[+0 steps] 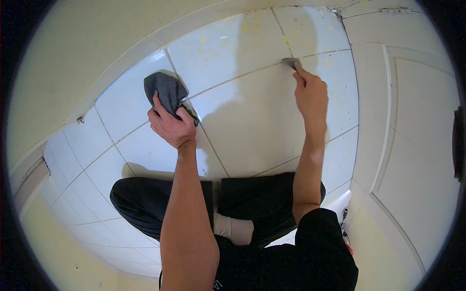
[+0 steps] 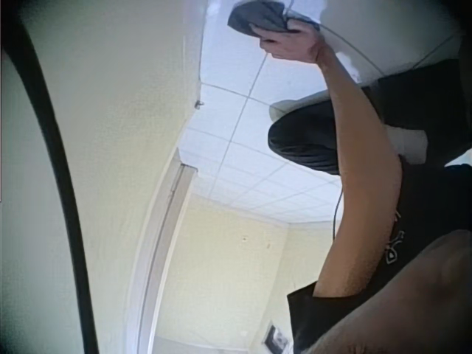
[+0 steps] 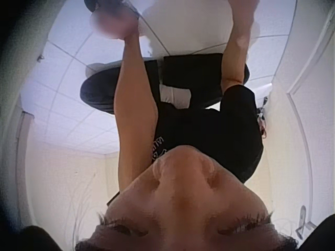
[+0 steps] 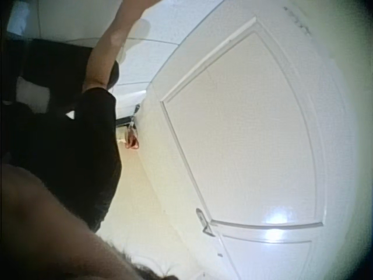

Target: The person scrapes dried yellow material from tiled floor using a metal scraper and a cloth.

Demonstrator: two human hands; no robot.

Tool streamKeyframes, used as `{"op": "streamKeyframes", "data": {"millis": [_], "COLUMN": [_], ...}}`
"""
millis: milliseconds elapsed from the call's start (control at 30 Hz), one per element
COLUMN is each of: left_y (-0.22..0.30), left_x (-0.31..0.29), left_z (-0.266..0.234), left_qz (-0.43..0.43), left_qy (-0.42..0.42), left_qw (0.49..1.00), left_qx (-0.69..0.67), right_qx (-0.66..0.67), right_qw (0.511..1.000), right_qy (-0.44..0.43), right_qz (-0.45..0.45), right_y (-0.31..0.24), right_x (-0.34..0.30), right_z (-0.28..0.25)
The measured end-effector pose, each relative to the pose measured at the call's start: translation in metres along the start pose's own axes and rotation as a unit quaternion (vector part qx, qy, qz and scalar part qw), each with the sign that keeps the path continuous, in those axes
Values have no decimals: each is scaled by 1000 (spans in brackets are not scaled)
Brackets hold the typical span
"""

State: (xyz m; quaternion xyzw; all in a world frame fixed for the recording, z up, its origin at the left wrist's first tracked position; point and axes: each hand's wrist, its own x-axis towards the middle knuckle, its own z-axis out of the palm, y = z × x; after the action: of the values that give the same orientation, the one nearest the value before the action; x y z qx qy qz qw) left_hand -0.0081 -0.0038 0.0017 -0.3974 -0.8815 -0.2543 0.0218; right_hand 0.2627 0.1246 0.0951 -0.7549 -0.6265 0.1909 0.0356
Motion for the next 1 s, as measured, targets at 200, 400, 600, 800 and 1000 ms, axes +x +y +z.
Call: {"op": "streamKeyframes", "data": {"millis": [200,400,600,800,1000], "left_y": [4,1,2,4,4], "left_x": [-1,-1,0,-1,1], "left_z": [2,0,-2,1,-2], "left_qz": [5,1,-7,-1,1], "left_qy": [3,-3,-18,-4,-2], "left_qw": [1000,1000,1000,1000,1000], "left_qx": [-6,1,3,-3,-3], "right_qx": [8,42,21,31,33], "right_qw": [999,998,1000,998,998], "right_qy": [-28,-27,-9,-39,-41], "right_qz": [20,32,-3,38,23], "right_y": [5,-10,0,0,-13], "right_x": [0,-9,0,-2,-10], "right_z": [7,-21,13,2,-20]}}
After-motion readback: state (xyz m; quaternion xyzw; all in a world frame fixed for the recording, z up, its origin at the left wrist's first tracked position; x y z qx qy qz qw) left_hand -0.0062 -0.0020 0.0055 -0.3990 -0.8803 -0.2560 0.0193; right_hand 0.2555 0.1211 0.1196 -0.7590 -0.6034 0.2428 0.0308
